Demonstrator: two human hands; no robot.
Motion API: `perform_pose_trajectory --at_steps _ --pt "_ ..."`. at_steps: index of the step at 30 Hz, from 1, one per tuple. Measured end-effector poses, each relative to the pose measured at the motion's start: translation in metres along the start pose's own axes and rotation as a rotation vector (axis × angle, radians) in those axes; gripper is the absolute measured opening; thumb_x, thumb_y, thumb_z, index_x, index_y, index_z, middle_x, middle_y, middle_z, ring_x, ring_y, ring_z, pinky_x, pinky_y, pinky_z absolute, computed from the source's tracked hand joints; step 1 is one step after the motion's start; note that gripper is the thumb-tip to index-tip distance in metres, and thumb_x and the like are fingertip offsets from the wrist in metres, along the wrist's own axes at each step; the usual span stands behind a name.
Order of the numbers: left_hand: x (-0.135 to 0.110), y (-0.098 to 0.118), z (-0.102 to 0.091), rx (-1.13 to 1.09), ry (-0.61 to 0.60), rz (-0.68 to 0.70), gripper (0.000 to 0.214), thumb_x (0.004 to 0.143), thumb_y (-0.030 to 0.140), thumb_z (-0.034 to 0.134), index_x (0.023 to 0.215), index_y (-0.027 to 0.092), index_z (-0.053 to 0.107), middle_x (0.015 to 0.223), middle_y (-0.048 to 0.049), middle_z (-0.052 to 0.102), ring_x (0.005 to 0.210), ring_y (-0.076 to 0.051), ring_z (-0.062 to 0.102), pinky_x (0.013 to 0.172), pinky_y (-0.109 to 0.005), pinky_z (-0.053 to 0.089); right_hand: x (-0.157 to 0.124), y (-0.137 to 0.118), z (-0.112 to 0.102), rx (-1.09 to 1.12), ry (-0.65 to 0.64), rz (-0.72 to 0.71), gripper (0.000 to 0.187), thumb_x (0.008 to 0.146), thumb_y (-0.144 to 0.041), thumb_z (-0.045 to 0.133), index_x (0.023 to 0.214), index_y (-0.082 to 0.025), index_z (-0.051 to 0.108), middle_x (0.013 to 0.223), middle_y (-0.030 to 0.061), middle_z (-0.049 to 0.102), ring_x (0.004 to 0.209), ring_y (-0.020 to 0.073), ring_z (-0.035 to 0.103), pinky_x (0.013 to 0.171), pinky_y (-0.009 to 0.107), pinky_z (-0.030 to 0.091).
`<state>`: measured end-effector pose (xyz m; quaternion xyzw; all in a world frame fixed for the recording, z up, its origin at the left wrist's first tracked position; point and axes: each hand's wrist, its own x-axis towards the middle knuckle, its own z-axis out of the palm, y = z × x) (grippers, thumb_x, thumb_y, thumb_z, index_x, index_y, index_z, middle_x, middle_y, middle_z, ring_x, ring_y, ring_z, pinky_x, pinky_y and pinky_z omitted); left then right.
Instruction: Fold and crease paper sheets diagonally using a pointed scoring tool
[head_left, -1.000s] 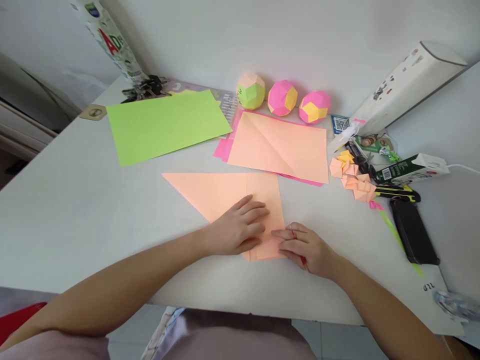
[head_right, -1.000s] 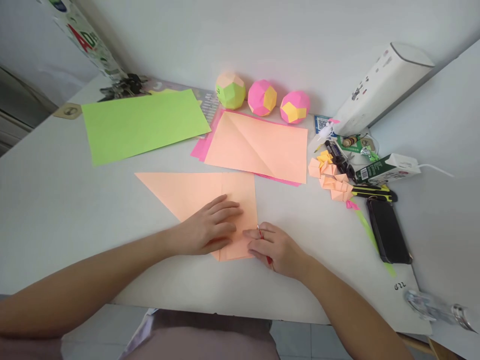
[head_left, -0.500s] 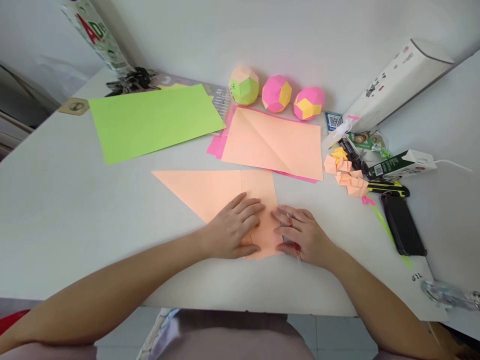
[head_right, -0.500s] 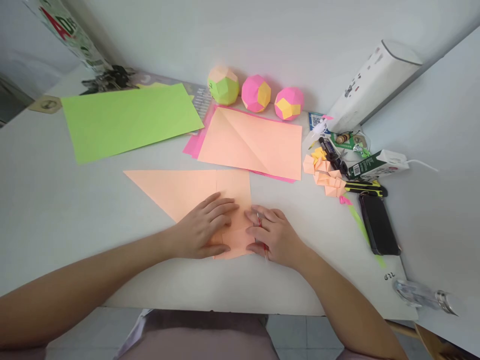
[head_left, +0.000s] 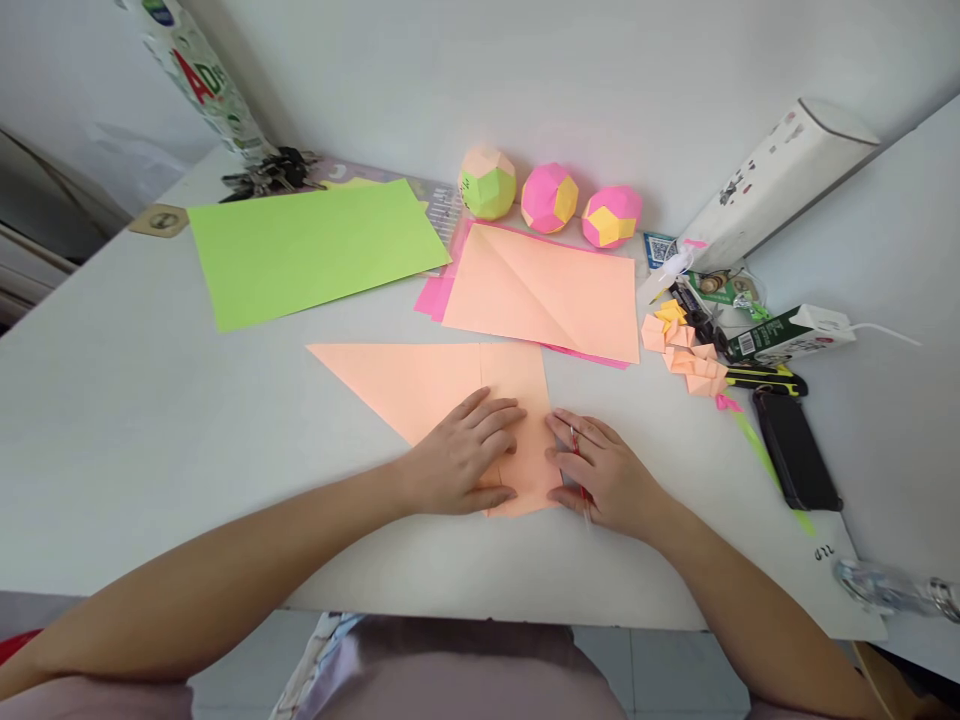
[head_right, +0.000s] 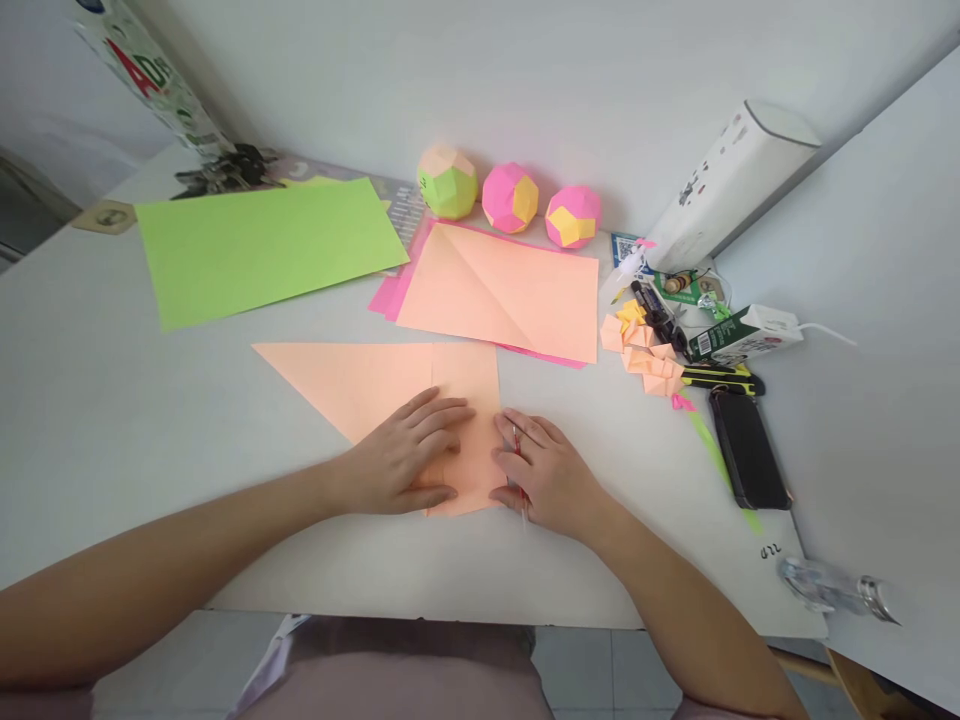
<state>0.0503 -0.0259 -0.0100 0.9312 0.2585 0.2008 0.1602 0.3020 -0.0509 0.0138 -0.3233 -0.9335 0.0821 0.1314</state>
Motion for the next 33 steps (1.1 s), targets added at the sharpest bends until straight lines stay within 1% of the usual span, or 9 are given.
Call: perform_pose_trajectory --at_steps 5,12,15,19,25,29,33 --pt "0.0 -0.001 0.001 0.002 0.008 0.006 0.032 0.085 0.046 0.055 0.097 0.017 0.048 0.133 -0.0173 0.048 0.129 -0.029 0.038 0.111 -0.054 0.021 -0.002 -0.006 -0.001 -0.089 0.022 -0.03 0.033 0.089 -0.039 0.054 0.099 -0.008 0.063 0.128 0.0242 0.055 0.13 0.0318 0.04 0.101 0.049 0.043" --pt "0.0 0.002 -0.002 0.01 -0.021 0.067 0.052 0.079 0.061 0.056 0.104 0.016 0.051 0.134 -0.0185 0.047 0.13 -0.033 0.035 0.111 -0.057 0.019 -0.002 -0.011 -0.001 -0.165 0.043 -0.009 0.03 0.09 -0.036 0.053 0.099 -0.009 0.063 0.126 0.0239 0.056 0.126 0.0323 0.046 0.096 0.051 0.047" --pt "0.0 0.003 -0.002 0.007 -0.035 0.096 0.046 0.082 0.057 0.055 0.102 0.016 0.054 0.133 -0.0184 0.046 0.128 -0.033 0.036 0.111 -0.056 0.02 -0.002 -0.012 0.0 -0.168 0.049 0.001 0.03 0.09 -0.037 0.053 0.097 -0.009 0.064 0.126 0.0239 0.057 0.125 0.0327 0.047 0.096 0.05 0.047" --pt "0.0 0.003 -0.003 -0.01 -0.062 0.099 0.035 0.084 0.049 0.055 0.099 0.017 0.056 0.133 -0.0166 0.047 0.128 -0.032 0.035 0.111 -0.055 0.02 -0.002 -0.01 -0.002 -0.132 0.03 0.015 0.032 0.089 -0.039 0.054 0.098 -0.01 0.064 0.128 0.0231 0.056 0.125 0.0324 0.046 0.098 0.049 0.045" --pt "0.001 0.002 -0.003 -0.014 -0.077 0.075 0.034 0.083 0.047 0.058 0.099 0.017 0.056 0.134 -0.0164 0.046 0.129 -0.032 0.035 0.111 -0.055 0.02 -0.002 -0.002 -0.01 -0.051 0.006 -0.027 0.029 0.089 -0.037 0.055 0.1 -0.011 0.065 0.126 0.0219 0.057 0.127 0.0311 0.045 0.097 0.048 0.046" --pt "0.001 0.003 -0.004 0.0 -0.087 0.069 0.034 0.082 0.047 0.059 0.1 0.019 0.055 0.134 -0.0156 0.046 0.129 -0.031 0.035 0.111 -0.055 0.021 -0.002 0.0 -0.013 -0.039 0.029 -0.057 0.02 0.09 -0.029 0.056 0.095 -0.012 0.065 0.118 0.02 0.063 0.127 0.0296 0.046 0.098 0.048 0.047" --pt "0.001 0.004 -0.003 0.003 -0.067 0.063 0.037 0.081 0.048 0.059 0.1 0.017 0.053 0.135 -0.0191 0.044 0.128 -0.032 0.037 0.11 -0.055 0.023 -0.003 -0.002 -0.015 -0.069 0.038 -0.054 0.014 0.089 -0.023 0.056 0.091 -0.013 0.065 0.112 0.0193 0.065 0.125 0.0289 0.048 0.096 0.047 0.05"
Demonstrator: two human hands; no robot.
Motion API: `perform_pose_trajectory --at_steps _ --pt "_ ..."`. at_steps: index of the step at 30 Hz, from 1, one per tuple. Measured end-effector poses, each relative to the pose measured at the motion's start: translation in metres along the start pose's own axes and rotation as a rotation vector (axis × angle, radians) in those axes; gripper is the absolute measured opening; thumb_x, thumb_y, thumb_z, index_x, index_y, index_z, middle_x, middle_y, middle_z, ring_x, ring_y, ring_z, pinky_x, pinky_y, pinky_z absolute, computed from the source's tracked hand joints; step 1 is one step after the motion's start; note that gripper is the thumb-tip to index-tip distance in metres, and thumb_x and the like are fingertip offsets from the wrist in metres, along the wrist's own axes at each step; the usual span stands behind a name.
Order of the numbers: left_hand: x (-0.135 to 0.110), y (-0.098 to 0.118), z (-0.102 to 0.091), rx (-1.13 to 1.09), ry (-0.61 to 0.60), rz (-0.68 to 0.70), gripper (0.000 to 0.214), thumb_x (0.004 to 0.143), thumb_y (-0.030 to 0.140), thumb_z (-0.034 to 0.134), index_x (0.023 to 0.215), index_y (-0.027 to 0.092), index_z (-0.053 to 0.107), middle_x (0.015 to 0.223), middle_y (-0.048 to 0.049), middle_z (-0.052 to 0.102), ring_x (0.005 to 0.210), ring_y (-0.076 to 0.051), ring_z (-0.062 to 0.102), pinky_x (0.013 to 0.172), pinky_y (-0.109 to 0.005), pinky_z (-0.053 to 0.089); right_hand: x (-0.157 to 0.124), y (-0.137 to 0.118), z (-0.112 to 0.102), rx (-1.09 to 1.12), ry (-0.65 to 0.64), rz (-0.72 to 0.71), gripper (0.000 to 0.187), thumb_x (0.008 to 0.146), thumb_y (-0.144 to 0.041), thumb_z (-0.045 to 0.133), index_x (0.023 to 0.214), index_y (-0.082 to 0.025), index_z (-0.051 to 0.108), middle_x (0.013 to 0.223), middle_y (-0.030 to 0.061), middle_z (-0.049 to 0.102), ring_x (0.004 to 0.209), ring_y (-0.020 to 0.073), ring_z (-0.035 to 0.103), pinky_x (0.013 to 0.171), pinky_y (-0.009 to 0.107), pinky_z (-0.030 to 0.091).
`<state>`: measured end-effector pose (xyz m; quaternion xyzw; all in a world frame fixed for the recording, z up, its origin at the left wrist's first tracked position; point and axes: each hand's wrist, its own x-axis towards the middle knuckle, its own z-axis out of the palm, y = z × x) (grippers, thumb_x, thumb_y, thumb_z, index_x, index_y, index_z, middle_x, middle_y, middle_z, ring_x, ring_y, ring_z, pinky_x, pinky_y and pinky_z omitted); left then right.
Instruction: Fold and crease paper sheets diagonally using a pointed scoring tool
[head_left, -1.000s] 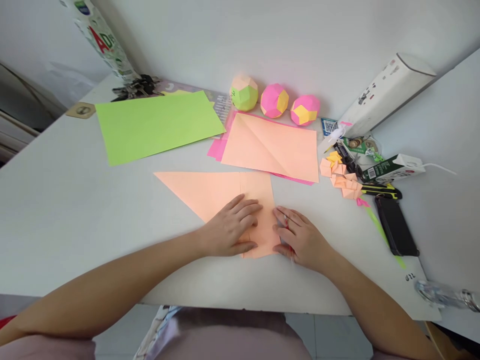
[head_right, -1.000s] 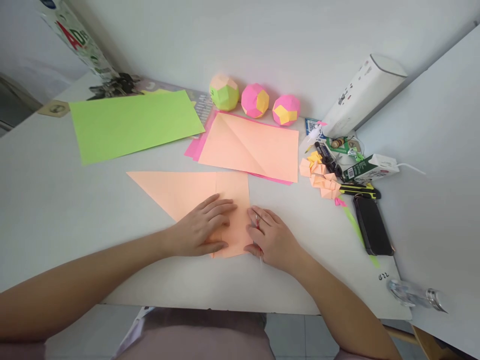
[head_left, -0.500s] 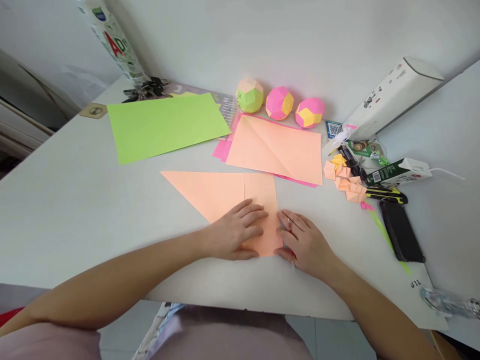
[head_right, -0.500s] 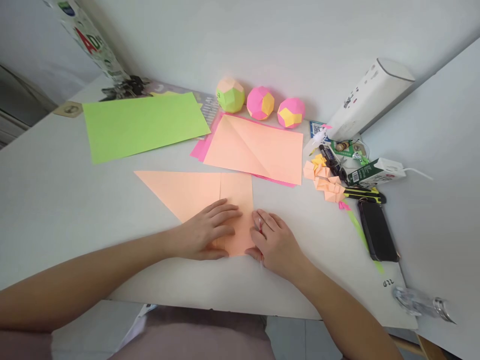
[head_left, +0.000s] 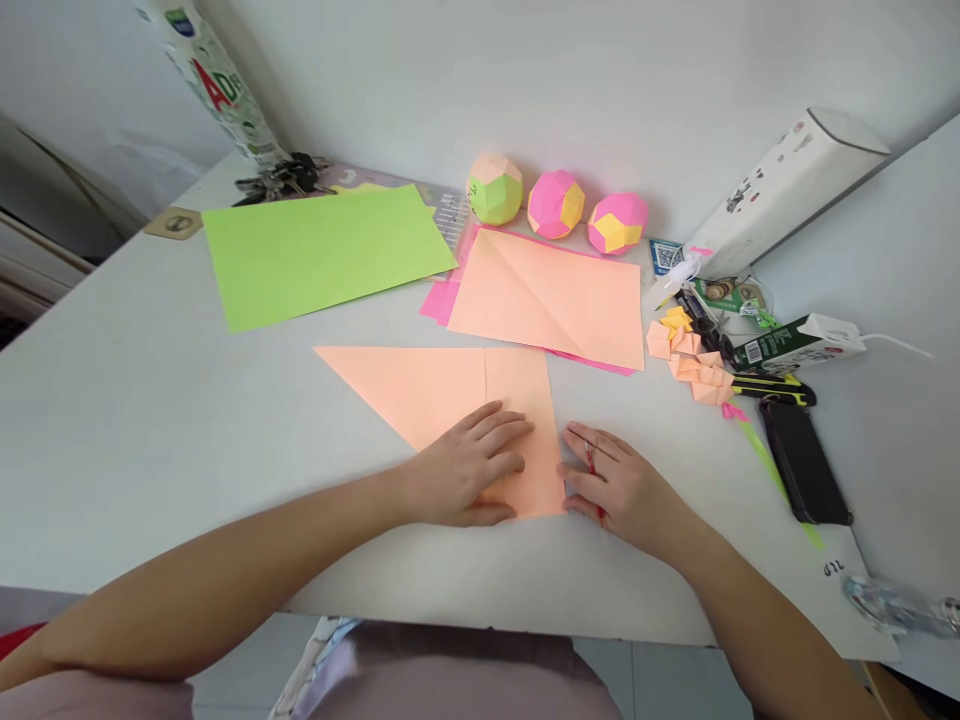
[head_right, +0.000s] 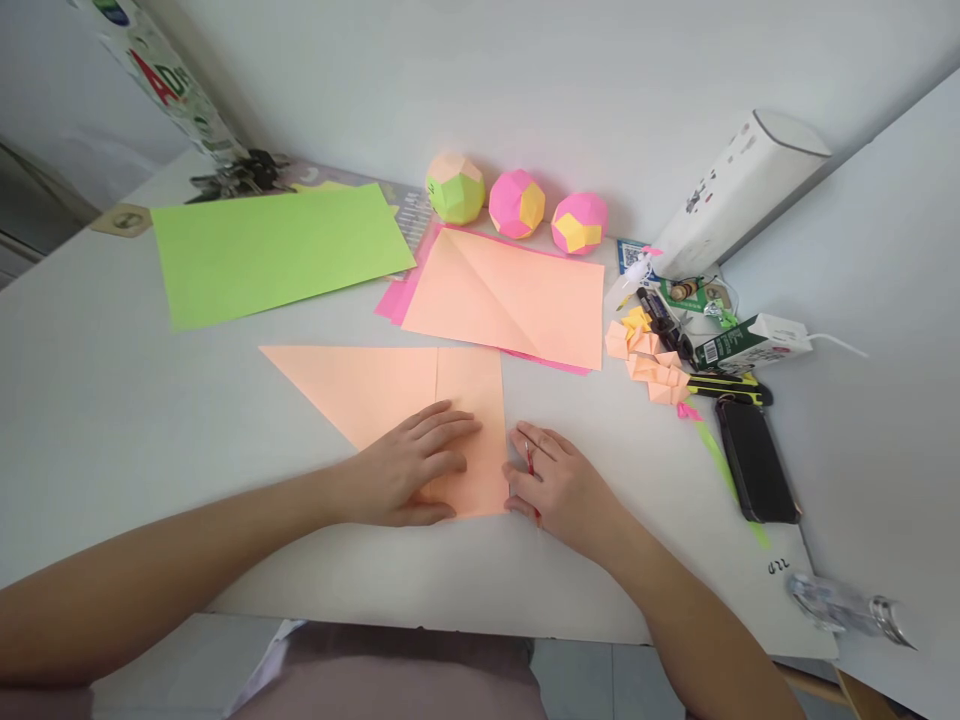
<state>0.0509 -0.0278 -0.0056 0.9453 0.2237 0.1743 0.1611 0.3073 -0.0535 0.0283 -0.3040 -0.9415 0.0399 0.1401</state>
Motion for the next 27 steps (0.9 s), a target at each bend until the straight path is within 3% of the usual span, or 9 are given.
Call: perform_pose_trajectory --at_steps 10,27 --pt "0.0 0.0012 0.0021 -0.038 0.051 -0.04 0.038 0.08 0.05 0.059 0.095 0.017 0.048 0.137 -0.0221 0.042 0.129 -0.034 0.037 0.109 -0.057 0.027 -0.0048 -0.0061 0.0006 -0.079 -0.018 0.026 0.019 0.089 -0.024 0.057 0.093 -0.008 0.067 0.11 0.0243 0.064 0.12 0.0336 0.052 0.096 0.048 0.05" --pt "0.0001 0.0018 0.0023 -0.051 0.049 -0.049 0.035 0.081 0.048 0.058 0.094 0.017 0.047 0.137 -0.0219 0.041 0.13 -0.033 0.036 0.11 -0.057 0.027 -0.0042 -0.0053 0.0011 -0.038 -0.059 0.051 0.026 0.088 -0.033 0.058 0.1 -0.011 0.064 0.121 0.0237 0.06 0.126 0.0327 0.046 0.098 0.05 0.048"
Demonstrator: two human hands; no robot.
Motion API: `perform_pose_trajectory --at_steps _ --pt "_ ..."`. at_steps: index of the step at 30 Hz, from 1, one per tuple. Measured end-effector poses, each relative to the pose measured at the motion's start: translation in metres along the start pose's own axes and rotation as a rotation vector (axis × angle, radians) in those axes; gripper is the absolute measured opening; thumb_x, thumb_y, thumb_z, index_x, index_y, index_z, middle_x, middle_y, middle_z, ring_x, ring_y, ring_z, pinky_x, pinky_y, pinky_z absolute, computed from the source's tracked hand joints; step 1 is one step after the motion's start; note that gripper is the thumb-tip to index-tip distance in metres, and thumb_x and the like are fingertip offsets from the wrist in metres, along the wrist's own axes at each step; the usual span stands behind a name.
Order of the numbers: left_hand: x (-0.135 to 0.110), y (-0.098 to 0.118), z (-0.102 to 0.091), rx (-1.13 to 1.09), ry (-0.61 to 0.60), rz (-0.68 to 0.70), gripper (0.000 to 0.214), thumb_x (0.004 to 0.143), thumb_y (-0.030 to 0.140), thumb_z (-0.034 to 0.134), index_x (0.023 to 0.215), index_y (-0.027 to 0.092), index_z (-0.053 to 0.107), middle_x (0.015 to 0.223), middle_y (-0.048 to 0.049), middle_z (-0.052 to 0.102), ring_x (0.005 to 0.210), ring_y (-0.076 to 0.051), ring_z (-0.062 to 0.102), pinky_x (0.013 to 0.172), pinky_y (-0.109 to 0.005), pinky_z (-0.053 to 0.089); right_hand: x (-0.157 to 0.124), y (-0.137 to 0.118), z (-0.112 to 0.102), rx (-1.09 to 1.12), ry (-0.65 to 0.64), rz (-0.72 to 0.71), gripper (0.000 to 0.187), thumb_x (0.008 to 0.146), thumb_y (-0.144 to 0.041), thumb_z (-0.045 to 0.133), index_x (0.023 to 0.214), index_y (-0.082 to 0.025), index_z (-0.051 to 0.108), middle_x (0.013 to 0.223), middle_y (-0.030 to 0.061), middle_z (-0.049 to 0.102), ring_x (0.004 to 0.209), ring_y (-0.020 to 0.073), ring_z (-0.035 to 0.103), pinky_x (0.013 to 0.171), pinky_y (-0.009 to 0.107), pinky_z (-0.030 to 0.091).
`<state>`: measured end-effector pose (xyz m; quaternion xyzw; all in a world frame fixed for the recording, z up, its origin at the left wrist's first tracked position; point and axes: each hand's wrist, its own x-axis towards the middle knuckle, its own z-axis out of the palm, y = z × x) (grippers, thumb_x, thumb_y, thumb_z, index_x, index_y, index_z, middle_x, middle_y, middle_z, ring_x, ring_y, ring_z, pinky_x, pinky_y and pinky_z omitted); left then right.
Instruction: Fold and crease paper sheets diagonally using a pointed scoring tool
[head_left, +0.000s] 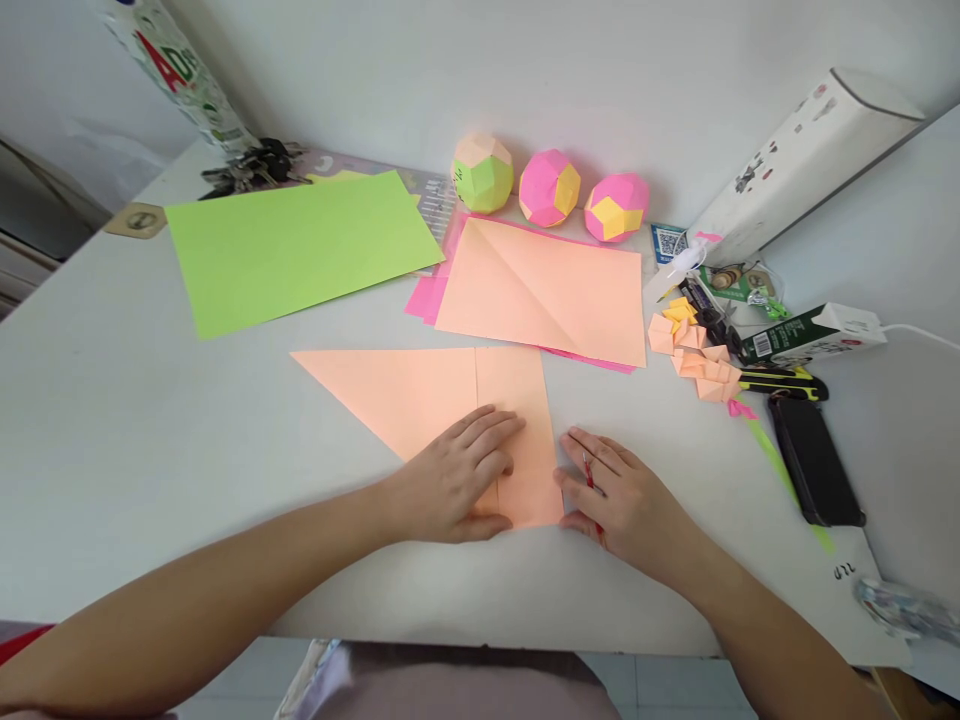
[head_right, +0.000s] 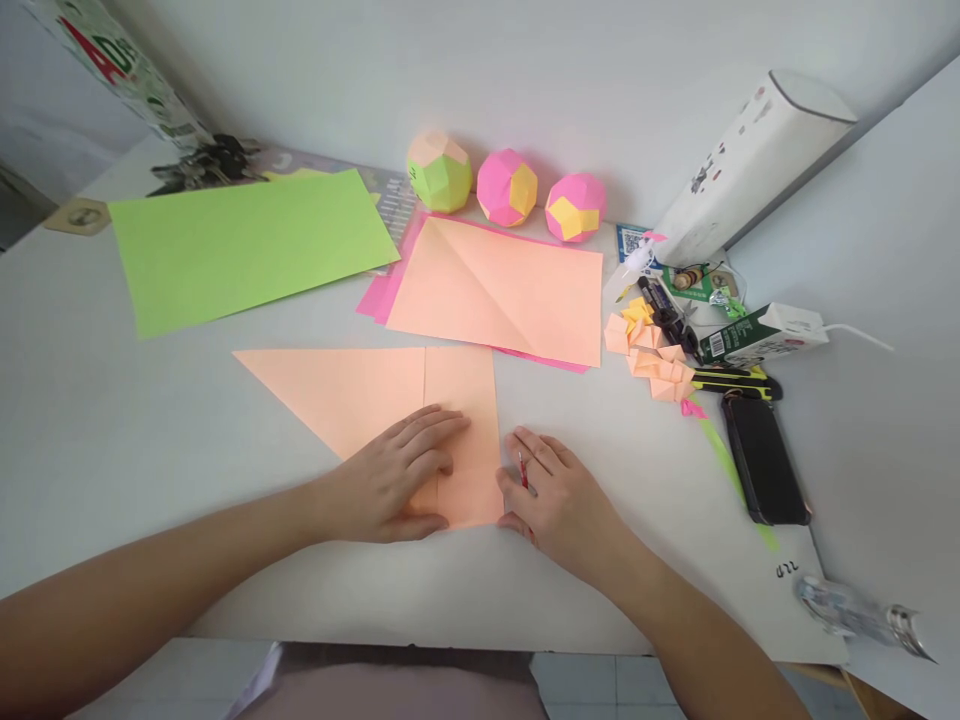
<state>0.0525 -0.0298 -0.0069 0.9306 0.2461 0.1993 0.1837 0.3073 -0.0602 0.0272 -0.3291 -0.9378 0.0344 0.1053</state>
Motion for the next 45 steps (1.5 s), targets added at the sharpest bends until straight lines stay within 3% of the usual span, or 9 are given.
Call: perform_pose_trajectory --at_steps 11,22,35,45 --pt "-0.0002 0.0 0.0018 0.029 0.001 0.013 0.047 0.077 0.06 0.057 0.094 0.017 0.045 0.137 -0.0233 0.041 0.13 -0.036 0.035 0.11 -0.058 0.026 0.0009 0.0 0.0013 -0.024 -0.007 -0.01 0.024 0.09 -0.031 0.055 0.101 -0.011 0.063 0.124 0.023 0.058 0.126 0.0323 0.045 0.096 0.05 0.047" --pt "0.0005 0.0005 0.0022 0.04 0.002 0.009 0.047 0.077 0.06 0.057 0.093 0.017 0.046 0.137 -0.0236 0.041 0.13 -0.036 0.036 0.11 -0.058 0.026 0.0004 0.002 0.0014 -0.009 -0.017 0.001 0.019 0.09 -0.026 0.054 0.101 -0.014 0.063 0.125 0.0194 0.059 0.127 0.0301 0.045 0.097 0.049 0.047" --pt "0.0015 0.0005 0.003 0.071 0.021 0.006 0.046 0.074 0.06 0.061 0.086 0.018 0.045 0.136 -0.0247 0.043 0.128 -0.037 0.037 0.109 -0.056 0.028 0.0013 0.0016 -0.002 -0.017 -0.032 -0.03 0.032 0.087 -0.037 0.057 0.104 -0.01 0.063 0.123 0.0231 0.058 0.126 0.0342 0.045 0.097 0.051 0.045" --pt "0.0014 0.0007 0.0033 0.091 0.024 0.015 0.047 0.075 0.06 0.06 0.085 0.016 0.047 0.136 -0.0256 0.042 0.128 -0.037 0.037 0.109 -0.055 0.028 0.002 0.0007 -0.0022 -0.009 -0.022 -0.024 0.029 0.087 -0.034 0.057 0.102 -0.01 0.063 0.122 0.0232 0.059 0.125 0.0336 0.045 0.096 0.051 0.046"
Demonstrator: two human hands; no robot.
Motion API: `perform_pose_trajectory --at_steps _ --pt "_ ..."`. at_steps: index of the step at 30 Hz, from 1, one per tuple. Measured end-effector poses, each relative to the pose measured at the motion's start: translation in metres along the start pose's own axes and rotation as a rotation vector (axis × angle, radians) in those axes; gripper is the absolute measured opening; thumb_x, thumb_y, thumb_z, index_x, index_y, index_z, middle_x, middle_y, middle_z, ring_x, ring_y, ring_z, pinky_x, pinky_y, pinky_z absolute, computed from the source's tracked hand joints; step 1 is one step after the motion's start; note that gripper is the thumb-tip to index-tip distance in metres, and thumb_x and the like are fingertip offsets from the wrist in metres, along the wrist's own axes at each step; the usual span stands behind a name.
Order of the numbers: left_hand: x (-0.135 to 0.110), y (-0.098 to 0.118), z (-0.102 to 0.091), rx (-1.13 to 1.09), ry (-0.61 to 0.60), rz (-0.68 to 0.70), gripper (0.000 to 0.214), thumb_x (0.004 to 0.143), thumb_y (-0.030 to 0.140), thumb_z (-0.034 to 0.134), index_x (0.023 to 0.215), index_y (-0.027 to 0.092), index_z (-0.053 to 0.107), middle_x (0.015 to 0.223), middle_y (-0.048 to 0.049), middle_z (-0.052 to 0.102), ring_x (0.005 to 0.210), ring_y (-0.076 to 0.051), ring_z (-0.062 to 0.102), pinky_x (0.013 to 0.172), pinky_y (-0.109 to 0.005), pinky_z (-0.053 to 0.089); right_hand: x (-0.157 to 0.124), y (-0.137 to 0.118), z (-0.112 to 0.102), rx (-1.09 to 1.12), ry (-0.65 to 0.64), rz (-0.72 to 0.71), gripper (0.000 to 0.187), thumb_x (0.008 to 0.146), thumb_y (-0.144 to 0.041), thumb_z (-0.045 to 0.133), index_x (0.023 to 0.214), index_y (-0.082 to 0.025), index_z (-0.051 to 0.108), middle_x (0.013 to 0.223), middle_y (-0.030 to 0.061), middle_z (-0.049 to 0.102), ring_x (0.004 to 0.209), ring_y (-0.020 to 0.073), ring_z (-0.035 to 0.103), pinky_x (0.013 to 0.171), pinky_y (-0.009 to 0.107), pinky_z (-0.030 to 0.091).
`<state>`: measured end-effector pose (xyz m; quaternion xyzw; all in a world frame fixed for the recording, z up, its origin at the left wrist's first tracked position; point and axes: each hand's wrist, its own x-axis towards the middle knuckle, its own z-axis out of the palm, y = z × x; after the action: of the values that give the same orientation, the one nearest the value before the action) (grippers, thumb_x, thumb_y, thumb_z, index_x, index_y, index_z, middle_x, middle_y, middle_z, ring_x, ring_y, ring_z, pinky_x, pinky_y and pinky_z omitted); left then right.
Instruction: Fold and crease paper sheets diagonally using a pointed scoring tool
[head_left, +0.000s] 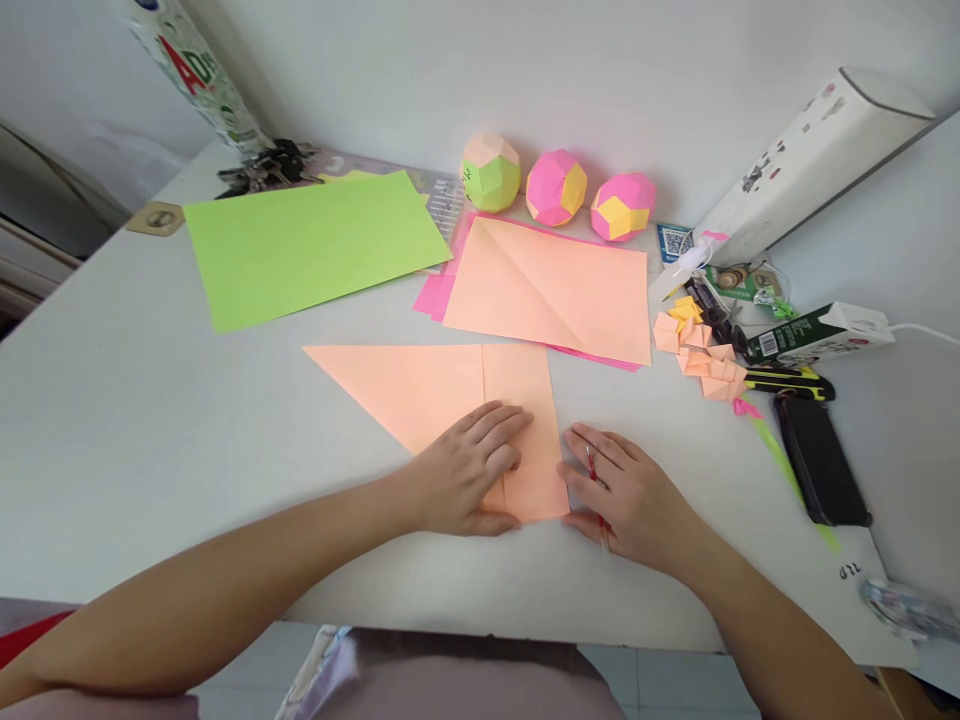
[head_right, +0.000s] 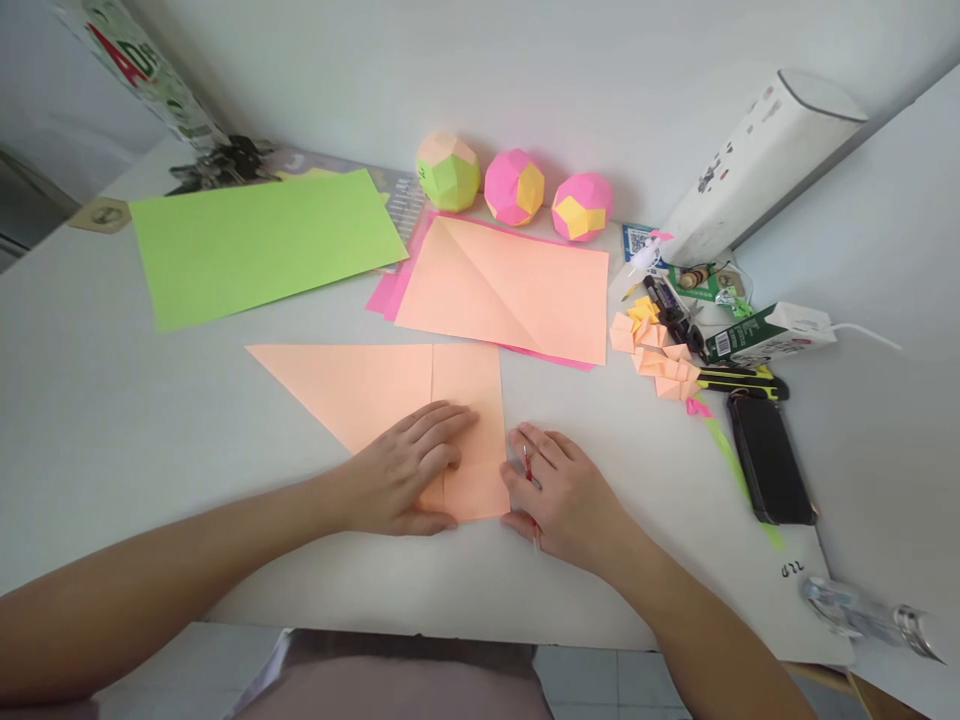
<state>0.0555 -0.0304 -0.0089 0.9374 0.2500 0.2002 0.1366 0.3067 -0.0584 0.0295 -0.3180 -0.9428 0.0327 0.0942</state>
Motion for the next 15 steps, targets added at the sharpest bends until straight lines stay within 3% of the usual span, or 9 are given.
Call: perform_pose_trajectory --at_steps 9,15 --pt "-0.0001 -0.0011 -0.0004 0.0 -0.047 0.014 0.045 0.077 0.057 0.059 0.091 0.015 0.049 0.139 -0.0245 0.036 0.129 -0.037 0.034 0.108 -0.057 0.026 -0.002 0.0007 0.0013 0.016 0.005 0.009 0.031 0.087 -0.037 0.057 0.103 -0.01 0.063 0.123 0.0227 0.059 0.125 0.0331 0.046 0.097 0.05 0.046" --pt "0.0006 -0.0013 -0.0012 0.007 -0.086 0.023 0.041 0.078 0.053 0.06 0.094 0.017 0.05 0.141 -0.0222 0.031 0.129 -0.038 0.032 0.107 -0.059 0.024 -0.0007 0.0033 -0.0008 0.063 0.043 0.023 0.017 0.09 -0.025 0.055 0.096 -0.013 0.065 0.117 0.0176 0.064 0.124 0.0285 0.048 0.095 0.045 0.048"
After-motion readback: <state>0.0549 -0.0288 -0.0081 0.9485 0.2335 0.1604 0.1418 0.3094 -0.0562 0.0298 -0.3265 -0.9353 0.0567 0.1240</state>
